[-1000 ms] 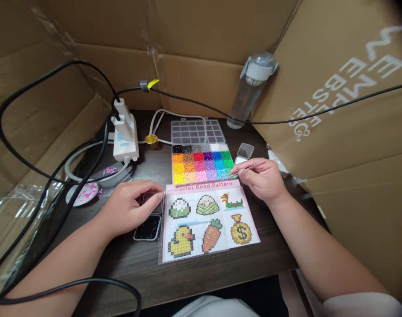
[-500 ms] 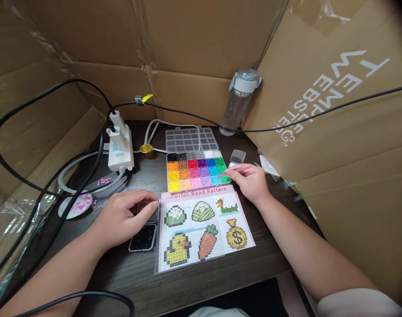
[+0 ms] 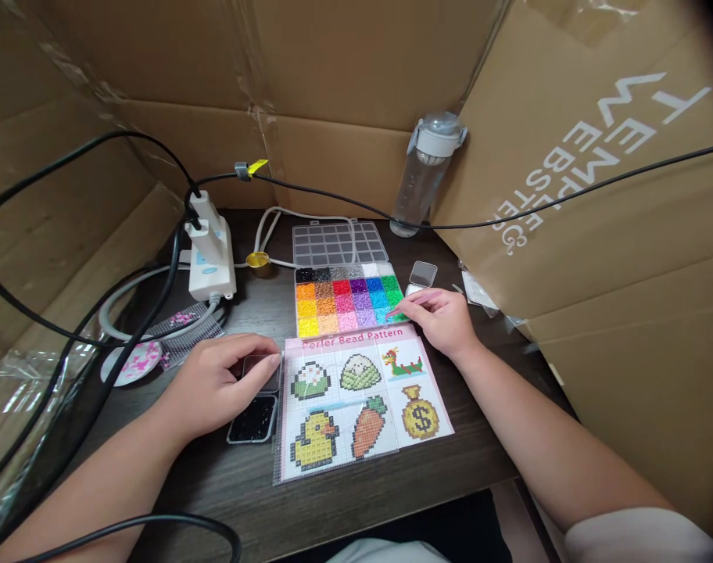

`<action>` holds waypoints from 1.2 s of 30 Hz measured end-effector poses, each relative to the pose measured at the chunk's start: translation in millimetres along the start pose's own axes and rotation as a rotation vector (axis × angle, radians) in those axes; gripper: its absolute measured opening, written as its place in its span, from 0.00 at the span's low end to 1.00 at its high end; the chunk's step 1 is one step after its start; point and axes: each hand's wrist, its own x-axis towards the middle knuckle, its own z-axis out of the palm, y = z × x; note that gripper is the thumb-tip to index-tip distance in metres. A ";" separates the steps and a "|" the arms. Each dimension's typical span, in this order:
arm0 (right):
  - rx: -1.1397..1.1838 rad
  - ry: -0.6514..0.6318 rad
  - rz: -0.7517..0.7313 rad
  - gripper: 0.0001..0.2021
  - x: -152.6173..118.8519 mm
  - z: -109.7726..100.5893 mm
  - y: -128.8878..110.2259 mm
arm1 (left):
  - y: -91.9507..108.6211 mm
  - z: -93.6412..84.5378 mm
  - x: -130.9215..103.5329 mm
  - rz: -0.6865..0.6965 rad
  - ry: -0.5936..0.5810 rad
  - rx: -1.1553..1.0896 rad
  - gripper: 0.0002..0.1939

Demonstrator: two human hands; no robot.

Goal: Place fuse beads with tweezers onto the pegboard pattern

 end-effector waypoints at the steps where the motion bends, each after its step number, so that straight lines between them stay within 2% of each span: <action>1: 0.006 -0.006 -0.002 0.06 -0.1 1.0 -1.0 | -0.1 0.1 -0.1 -0.003 0.001 0.000 0.13; 10: 0.060 0.031 -0.009 0.07 0.9 0.1 -2.5 | -4.7 3.2 -2.2 -0.016 0.000 -0.014 0.13; 22: 0.086 0.013 -0.007 0.05 -0.1 3.3 0.9 | 2.0 -1.4 1.6 -0.036 -0.050 0.010 0.14; 28: 0.071 -0.021 -0.030 0.05 -0.4 3.2 0.6 | 2.0 -0.3 1.4 0.019 0.008 -0.009 0.13; 36: 0.073 -0.024 -0.027 0.04 0.4 3.3 2.2 | 2.3 -0.5 0.8 -0.004 0.010 -0.012 0.14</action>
